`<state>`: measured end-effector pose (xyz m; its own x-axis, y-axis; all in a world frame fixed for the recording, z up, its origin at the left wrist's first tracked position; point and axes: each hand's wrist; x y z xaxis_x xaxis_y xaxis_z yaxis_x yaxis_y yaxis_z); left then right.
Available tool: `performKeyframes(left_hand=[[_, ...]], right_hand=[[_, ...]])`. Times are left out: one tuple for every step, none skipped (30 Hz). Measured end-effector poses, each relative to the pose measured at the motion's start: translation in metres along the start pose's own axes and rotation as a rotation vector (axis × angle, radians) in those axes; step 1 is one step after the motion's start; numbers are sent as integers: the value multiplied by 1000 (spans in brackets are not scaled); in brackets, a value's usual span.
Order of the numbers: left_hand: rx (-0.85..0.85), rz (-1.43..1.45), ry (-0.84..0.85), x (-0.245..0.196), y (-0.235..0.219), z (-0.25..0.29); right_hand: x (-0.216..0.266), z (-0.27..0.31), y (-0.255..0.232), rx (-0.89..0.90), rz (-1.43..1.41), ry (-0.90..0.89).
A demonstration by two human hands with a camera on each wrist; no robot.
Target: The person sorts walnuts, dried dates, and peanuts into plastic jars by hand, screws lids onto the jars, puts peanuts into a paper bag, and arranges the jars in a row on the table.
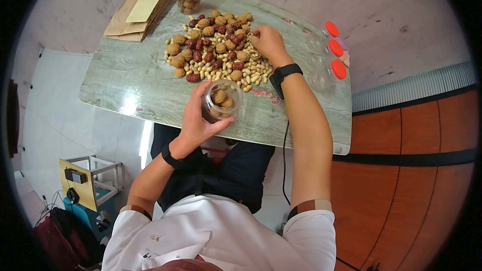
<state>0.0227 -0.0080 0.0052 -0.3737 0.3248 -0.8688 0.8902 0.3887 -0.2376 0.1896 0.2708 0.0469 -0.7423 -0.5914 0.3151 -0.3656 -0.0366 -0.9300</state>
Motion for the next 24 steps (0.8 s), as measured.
performKeyframes(left_hand=[[1, -1, 2, 0, 0, 0], [3, 0, 0, 0, 0, 1], [16, -4, -19, 1, 0, 2], [29, -8, -39, 2, 0, 2], [31, -10, -42, 2, -1, 2], [29, -4, -38, 2, -1, 2], [26, 2, -34, 1, -1, 2], [25, 3, -43, 1, -1, 2], [10, 1, -12, 0, -1, 1], [-5, -2, 18, 0, -1, 0], [-9, -1, 8, 0, 0, -1], [-6, 6, 6, 0, 0, -1], [0, 11, 4, 0, 0, 0], [0, 7, -1, 0, -1, 0], [-1, 9, 0, -1, -1, 0], [-3, 12, 3, -1, 0, 0], [-2, 12, 4, 0, 0, -1], [1, 20, -4, 0, 1, 0], [5, 29, -12, 0, 1, 0], [7, 31, -11, 0, 1, 0], [6, 31, -13, 0, 1, 0], [3, 30, -15, 1, 1, 0], [1, 30, -12, 1, 1, 1], [13, 13, -27, 1, 0, 1]], right_hand=[[-4, 1, 2, 2, 0, 1], [-7, 3, 4, -39, -63, -19], [-7, 5, 4, -81, -126, -39], [-7, 7, 3, -80, -128, -38], [-9, 9, 1, -117, -236, -3], [-7, 13, -4, -151, -344, 34], [-1, 18, -12, -144, -346, 36], [3, 24, -23, -110, -567, 69], [12, 31, -34, -73, -786, 104], [21, 39, -45, -62, -785, 107], [33, 50, -57, -21, -922, 75], [46, 61, -67, 20, -1060, 45], [60, 74, -75, 28, -1065, 51], [76, 87, -83, 54, -1110, -43], [90, 99, -89, 78, -1152, -138], [103, 111, -91, 77, -1153, -136], [117, 123, -92, 109, -1125, -204], [127, 130, -93, 140, -1095, -270], [135, 134, -95, 138, -1095, -268], [141, 137, -97, 138, -830, -363], [145, 138, -97, 138, -563, -450], [144, 139, -96, 78, -610, -411], [140, 135, -95, 77, -608, -414], [133, 125, -93, -10, -514, -347]])
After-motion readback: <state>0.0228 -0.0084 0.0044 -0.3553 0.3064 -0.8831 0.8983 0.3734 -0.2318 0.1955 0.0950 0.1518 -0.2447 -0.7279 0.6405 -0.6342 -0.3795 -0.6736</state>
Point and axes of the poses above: each hand's wrist, its own z-axis away from the middle knuckle, its own y-axis out of the palm, x = y × z, and after that the axes turned 11 degrees about -y, right-handed
